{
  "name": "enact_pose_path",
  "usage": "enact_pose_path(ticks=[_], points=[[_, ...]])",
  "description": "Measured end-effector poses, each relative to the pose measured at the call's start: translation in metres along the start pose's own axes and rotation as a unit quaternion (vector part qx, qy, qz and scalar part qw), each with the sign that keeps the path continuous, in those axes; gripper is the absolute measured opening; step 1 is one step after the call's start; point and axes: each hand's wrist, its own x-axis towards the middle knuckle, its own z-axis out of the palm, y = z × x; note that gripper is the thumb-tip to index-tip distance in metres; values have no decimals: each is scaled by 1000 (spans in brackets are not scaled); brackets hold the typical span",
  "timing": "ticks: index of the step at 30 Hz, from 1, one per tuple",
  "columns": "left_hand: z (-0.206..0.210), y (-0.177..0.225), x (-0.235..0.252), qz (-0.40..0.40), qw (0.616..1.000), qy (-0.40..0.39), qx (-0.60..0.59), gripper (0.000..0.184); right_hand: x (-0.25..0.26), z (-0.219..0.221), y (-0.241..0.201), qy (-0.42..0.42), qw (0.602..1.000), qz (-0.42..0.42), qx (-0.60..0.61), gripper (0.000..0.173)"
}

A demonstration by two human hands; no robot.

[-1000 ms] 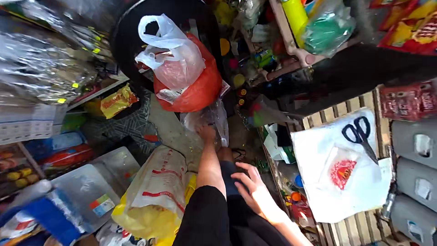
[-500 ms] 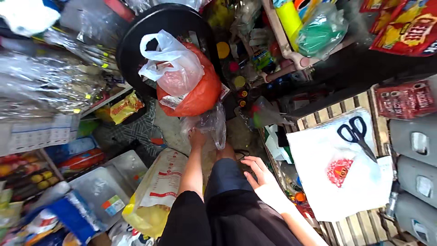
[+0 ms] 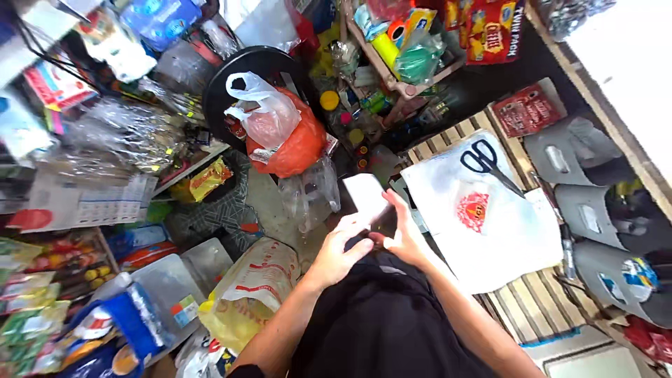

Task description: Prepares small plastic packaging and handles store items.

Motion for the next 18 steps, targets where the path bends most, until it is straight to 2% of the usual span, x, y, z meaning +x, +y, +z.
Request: enact_pose_path(ticks=[2, 3, 5, 6, 7, 8, 10, 11, 12, 14, 18], points=[[16, 32, 6, 25, 993, -34, -109, 34, -7, -23, -8, 59, 996, -49, 51, 59], [19, 42, 12, 42, 988, -44, -145, 33, -13, -37, -18, 75, 992, -57, 80, 54], [23, 55, 29, 83, 973, -72, -203, 34, -24, -67, -43, 85, 984, -53, 148, 76], [28, 62, 40, 97, 963, -91, -233, 35, -30, -80, -55, 92, 977, -54, 185, 76], [36, 69, 49, 107, 955, -110, -256, 37, -37, -92, -64, 105, 971, -58, 208, 68], [47, 75, 58, 112, 950, -129, -260, 43, -44, -102, -73, 127, 967, -62, 214, 58], [73, 86, 72, 114, 962, -168, -183, 71, -60, -120, -86, 191, 960, -66, 192, 46], [88, 90, 78, 110, 968, -190, -126, 86, -67, -128, -92, 231, 954, -64, 179, 46], [105, 92, 81, 104, 969, -212, -68, 92, -73, -137, -97, 271, 946, -65, 166, 49], [139, 93, 79, 83, 963, -255, -2, 82, -91, -152, -107, 334, 928, -70, 147, 52], [188, 91, 58, 66, 943, -320, 62, 49, -135, -174, -125, 438, 884, -65, 153, 59]])
